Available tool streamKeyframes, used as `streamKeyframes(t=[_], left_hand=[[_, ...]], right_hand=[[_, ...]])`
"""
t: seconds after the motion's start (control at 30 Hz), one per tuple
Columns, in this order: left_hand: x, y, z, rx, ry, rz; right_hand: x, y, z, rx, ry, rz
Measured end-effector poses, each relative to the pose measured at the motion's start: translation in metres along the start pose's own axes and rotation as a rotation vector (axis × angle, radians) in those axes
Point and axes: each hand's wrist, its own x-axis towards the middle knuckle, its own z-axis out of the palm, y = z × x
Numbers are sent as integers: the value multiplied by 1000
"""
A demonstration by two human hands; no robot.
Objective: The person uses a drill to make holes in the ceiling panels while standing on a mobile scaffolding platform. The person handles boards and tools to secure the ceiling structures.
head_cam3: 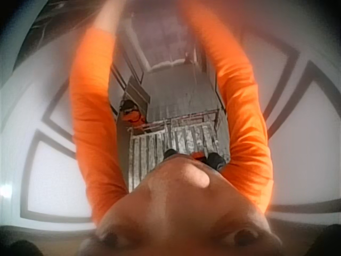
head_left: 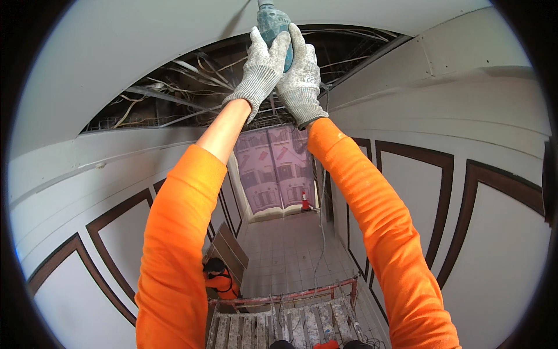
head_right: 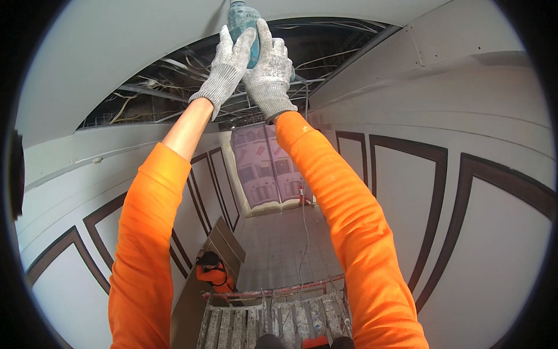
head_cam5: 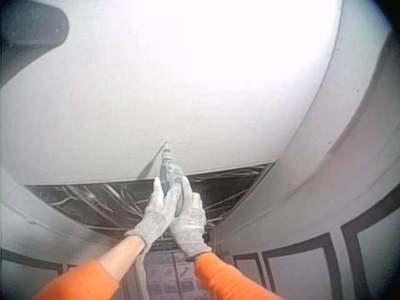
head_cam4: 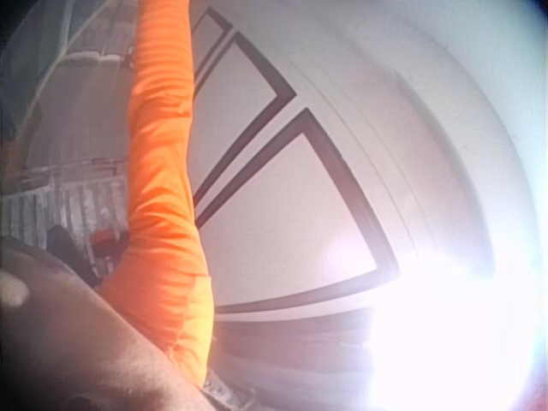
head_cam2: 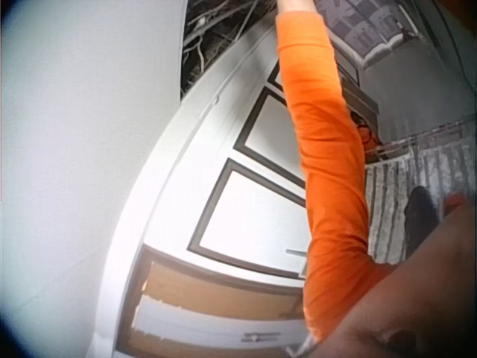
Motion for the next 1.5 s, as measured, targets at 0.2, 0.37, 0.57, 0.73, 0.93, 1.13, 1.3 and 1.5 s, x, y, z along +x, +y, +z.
streamKeyframes(t=[0.2,0.37,0.57,0.73,0.93,1.13,1.3,1.5], left_hand=[[0,9,-6,0,-33,-47],[4,7,-8,-17,-54,-51],[9,8,-6,42,-47,-104],[6,18,-3,56,-52,-126],[9,15,2,104,-12,-90],[13,9,4,92,9,-49],[12,10,4,85,9,15],[13,17,2,110,-35,-89]], right_hand=[[-1,-9,-4,-3,33,33],[1,-13,-3,9,32,33],[2,-12,-1,3,9,58],[5,0,1,14,-21,79],[3,2,-1,28,-9,38],[5,1,0,23,-44,63],[6,2,-1,43,-11,44],[7,-1,-5,2,-50,52]])
